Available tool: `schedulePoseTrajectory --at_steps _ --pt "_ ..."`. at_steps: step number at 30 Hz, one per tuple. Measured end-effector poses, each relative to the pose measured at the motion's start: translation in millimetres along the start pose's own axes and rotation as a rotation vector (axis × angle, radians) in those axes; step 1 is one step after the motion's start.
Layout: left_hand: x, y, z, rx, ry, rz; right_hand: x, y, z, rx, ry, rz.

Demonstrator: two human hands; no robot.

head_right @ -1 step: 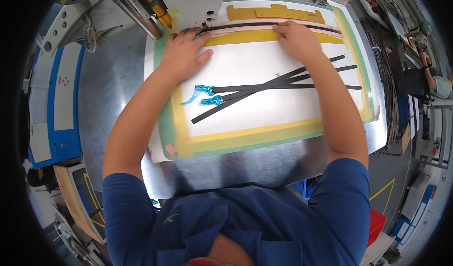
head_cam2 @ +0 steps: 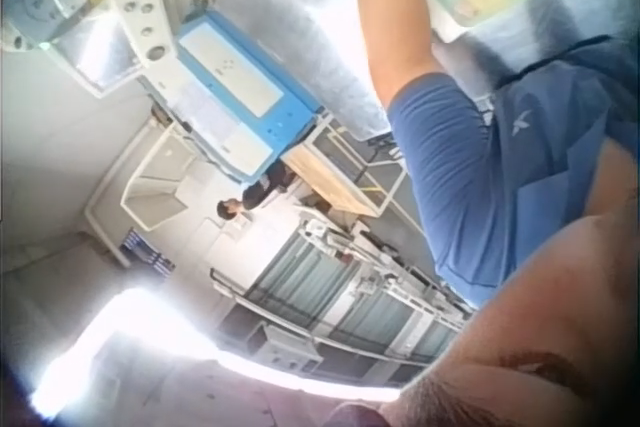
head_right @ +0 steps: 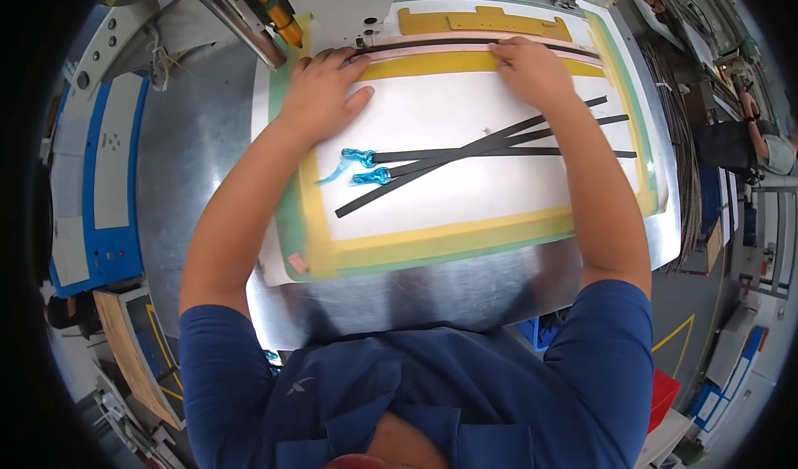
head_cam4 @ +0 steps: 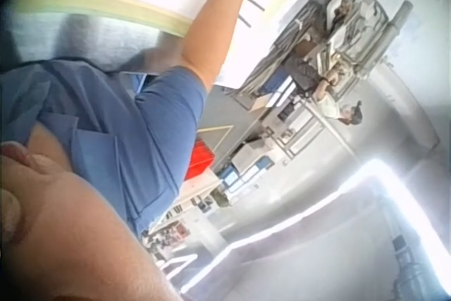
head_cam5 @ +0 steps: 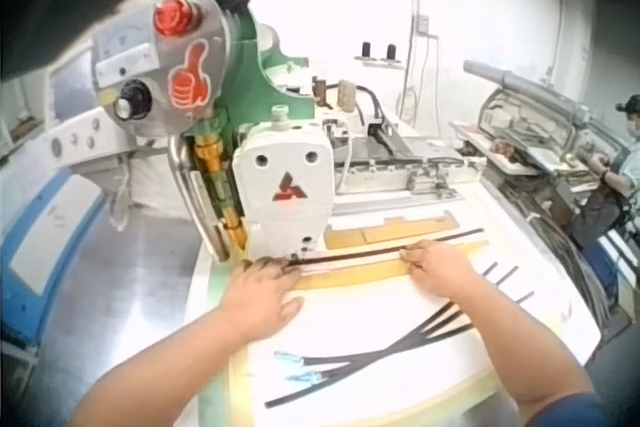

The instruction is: Sew long black zippers onto a template using an industrial sewing machine.

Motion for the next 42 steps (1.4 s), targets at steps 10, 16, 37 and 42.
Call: schedulePoseTrajectory --at_steps 10,16,37,42 --pt "4.7 13.7 16.7 0.005 -0.048 -0.063 1.9 32.4 8.5 0.073 -0.039 -0.028" --pt "1.6 25.6 31.2 0.019 -0.05 -0.077 -0.1 40.1 5.2 0.019 -0.028 -0.002" --pt "-2.5 66.2 75.6 0.021 -0.087 -0.082 8.7 29.6 4.1 0.059 -0.053 -0.141" --pt "-3.2 75.2 87.1 0.031 -0.101 -0.091 9.4 31.8 5.4 0.088 -0.063 -0.097"
Point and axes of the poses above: each hand's wrist, its own z-axis towards the middle knuckle, its own x-axis out of the back of the hand, y = z × x, the point moved 7 cm from there along z, towards the middle knuckle, and after that the axes turned 14 degrees about -x, right-handed, at the moved point
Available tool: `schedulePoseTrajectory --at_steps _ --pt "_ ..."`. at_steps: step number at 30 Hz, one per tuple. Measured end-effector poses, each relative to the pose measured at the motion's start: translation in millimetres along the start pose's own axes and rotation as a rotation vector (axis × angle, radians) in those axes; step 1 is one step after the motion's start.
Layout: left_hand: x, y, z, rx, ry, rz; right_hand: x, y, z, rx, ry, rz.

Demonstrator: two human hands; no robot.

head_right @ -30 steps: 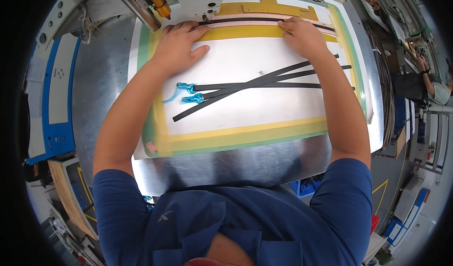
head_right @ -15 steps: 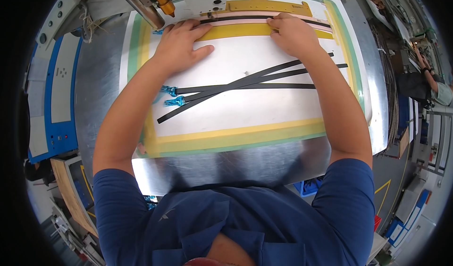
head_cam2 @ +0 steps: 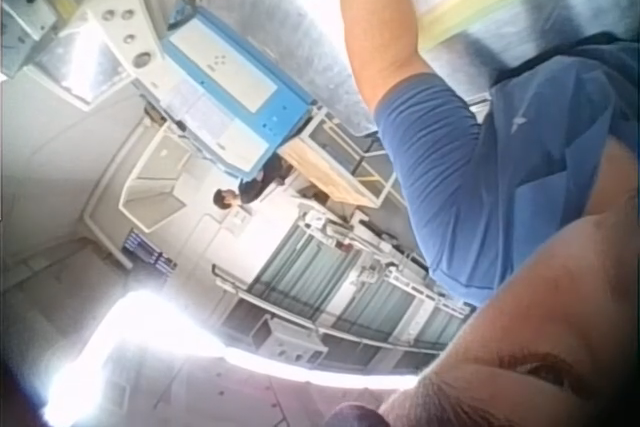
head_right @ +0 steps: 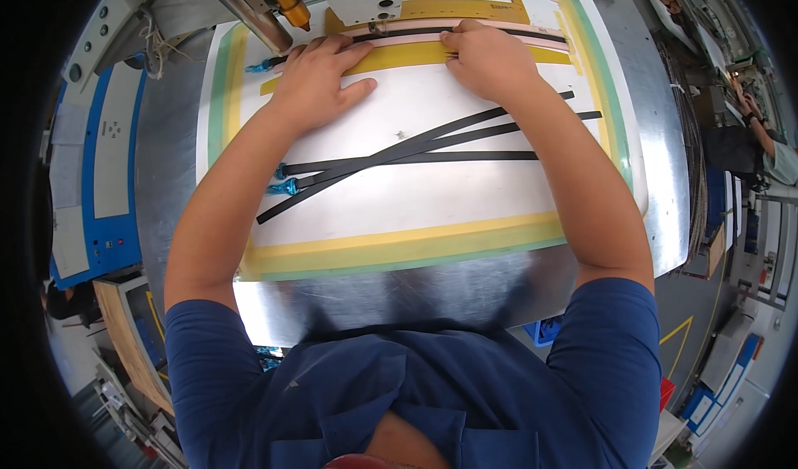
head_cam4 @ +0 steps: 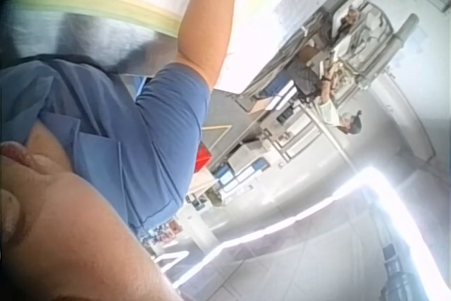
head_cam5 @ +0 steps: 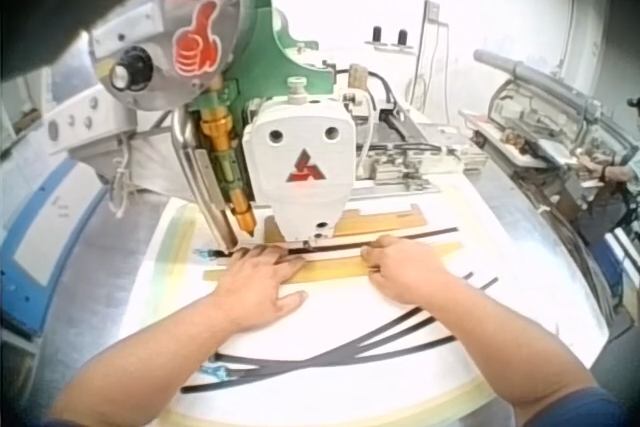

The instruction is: Sew long black zippers onto a template using an industrial sewing machine.

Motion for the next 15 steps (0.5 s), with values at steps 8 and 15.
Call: schedulePoseTrajectory --at_steps 8,15 --pt "-2.2 20.2 23.1 -0.001 -0.038 -0.009 0.4 3.6 -0.5 0.011 -0.021 0.039" --pt "-3.8 37.9 40.9 0.001 -0.032 -0.029 -2.3 6.8 0.2 0.012 -0.043 0.087"
Point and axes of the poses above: each hand's wrist, its own z-axis towards the middle knuckle, its own x-axis out of the back of the hand, y = z × x, the point moved 7 cm from there along z, towards the middle knuckle, and after that the axes turned 14 degrees about -x, right-handed, at the moved point
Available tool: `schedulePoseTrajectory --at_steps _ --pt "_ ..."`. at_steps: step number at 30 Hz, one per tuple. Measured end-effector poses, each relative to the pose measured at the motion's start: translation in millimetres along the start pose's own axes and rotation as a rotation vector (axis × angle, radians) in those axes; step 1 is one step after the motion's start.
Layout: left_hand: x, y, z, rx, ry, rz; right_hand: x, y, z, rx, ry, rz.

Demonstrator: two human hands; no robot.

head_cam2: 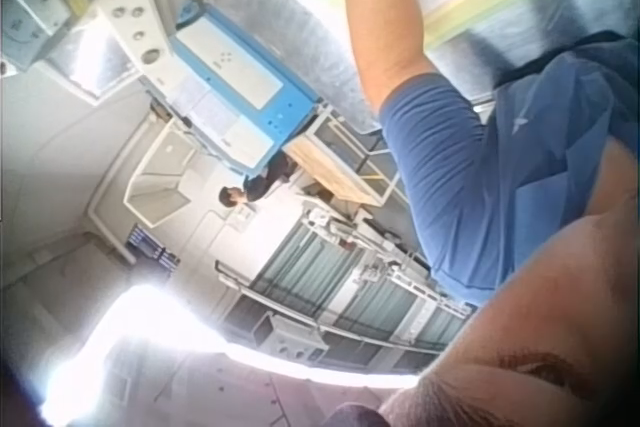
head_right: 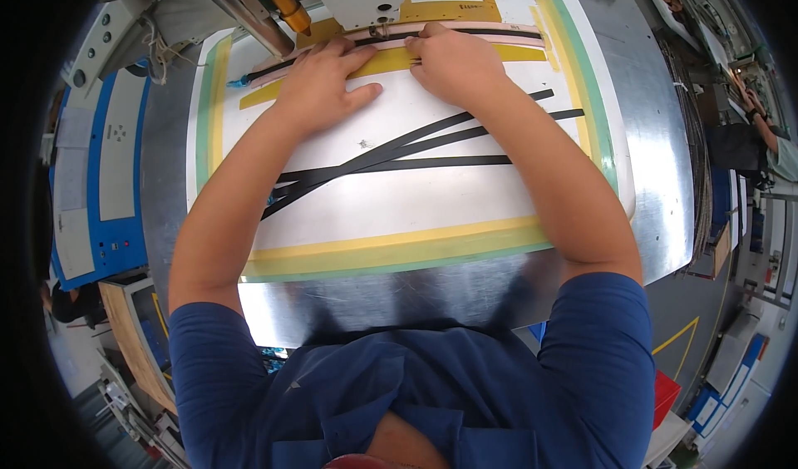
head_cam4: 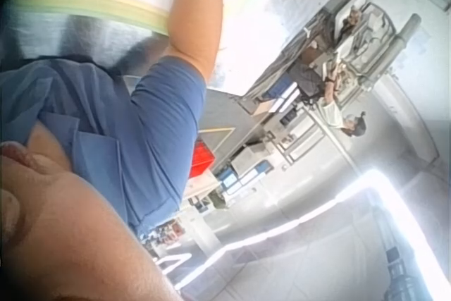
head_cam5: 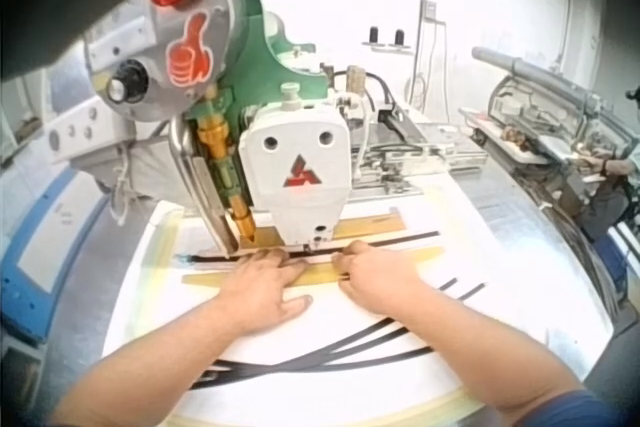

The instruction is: Sew long black zippers onto a template using an industrial sewing machine.

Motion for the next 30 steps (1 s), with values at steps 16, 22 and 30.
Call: schedulePoseTrajectory --at_steps 16,22,30 --pt "-2.1 43.7 39.0 0.068 -0.054 -0.038 19.8 114.8 -6.4 -0.112 0.059 0.029" --pt "-11.6 52.9 53.1 0.067 -0.038 -0.038 22.9 164.5 -8.3 -0.16 0.021 0.032" --pt "-20.6 66.1 69.0 0.064 -0.022 -0.035 22.2 168.3 -10.3 -0.141 -0.021 0.042"
Point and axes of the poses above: each hand's wrist, its own z-axis towards the middle knuckle, its own x-axis out of the back of the hand, y = z × x, the point moved 7 cm from there along z, towards the middle knuckle, and after that the axes turned 14 degrees about -x, right-handed, at the moved point
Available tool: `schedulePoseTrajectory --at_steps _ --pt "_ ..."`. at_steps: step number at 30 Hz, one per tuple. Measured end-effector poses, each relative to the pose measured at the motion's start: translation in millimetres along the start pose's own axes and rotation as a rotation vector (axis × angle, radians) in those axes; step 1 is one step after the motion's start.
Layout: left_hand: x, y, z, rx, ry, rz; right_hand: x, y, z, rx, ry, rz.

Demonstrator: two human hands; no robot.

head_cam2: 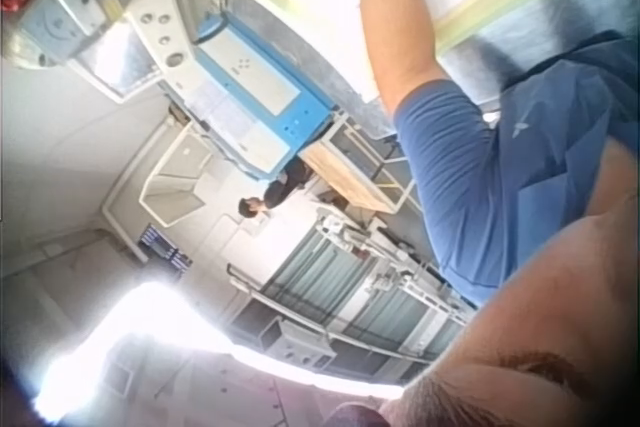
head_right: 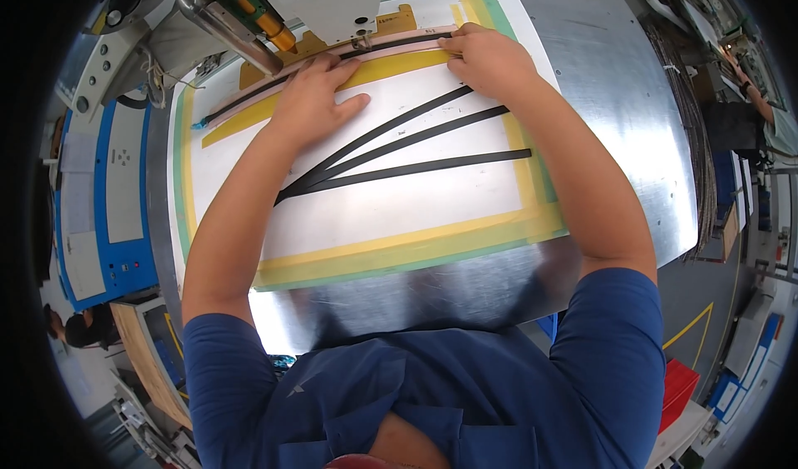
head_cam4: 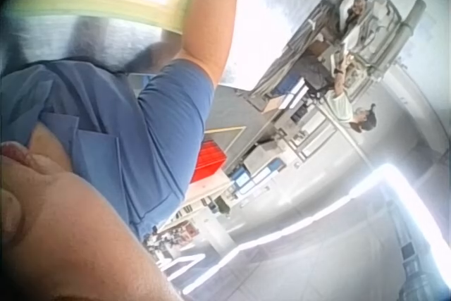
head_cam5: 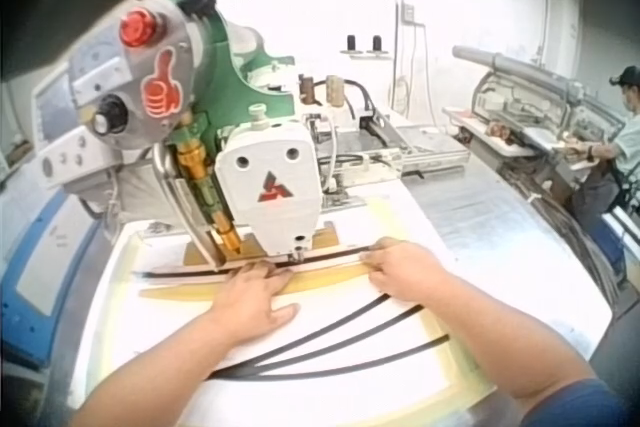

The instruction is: Sew long black zippers onto a template using an industrial sewing machine.

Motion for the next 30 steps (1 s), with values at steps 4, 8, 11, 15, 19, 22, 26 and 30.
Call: schedulePoseTrajectory --at_steps 4,8,11,15,19,22,26,30 --pt "-3.2 5.3 5.8 -0.029 0.031 0.013 -3.2 -3.3 0.8 0.035 0.021 -0.021" --pt "-6.4 11.8 14.0 -0.03 0.042 0.023 -5.9 -4.0 2.4 0.067 0.022 -0.003" --pt "-7.4 18.3 20.3 -0.022 0.032 0.008 -7.1 -2.7 3.9 0.082 0.019 0.025" --pt "-7.6 27.8 26.7 -0.015 0.045 -0.003 -9.7 0.4 2.6 0.1 0.017 0.115" --pt "-14.2 37.0 38.0 -0.012 0.045 -0.04 -9.9 10.1 3.7 0.115 -0.012 0.135" --pt "-14.8 48.3 43.7 -0.026 0.061 -0.029 -10.7 16.5 2.2 0.155 0.036 0.134" --pt "-20.7 57.2 52.5 -0.036 0.076 -0.025 -8.5 21.1 -2.2 0.196 0.045 0.13" --pt "-20.0 68.5 61.2 -0.068 0.098 0.007 -10.2 29.3 -3.3 0.241 0.083 0.181"
Point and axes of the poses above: each hand's wrist, its own z-axis towards the middle knuckle, its own x-axis out of the back of the hand, y = z × x, the point moved 7 cm from there along z, towards the middle knuckle, and after that the axes turned 14 degrees about -x, right-handed, at the moved point
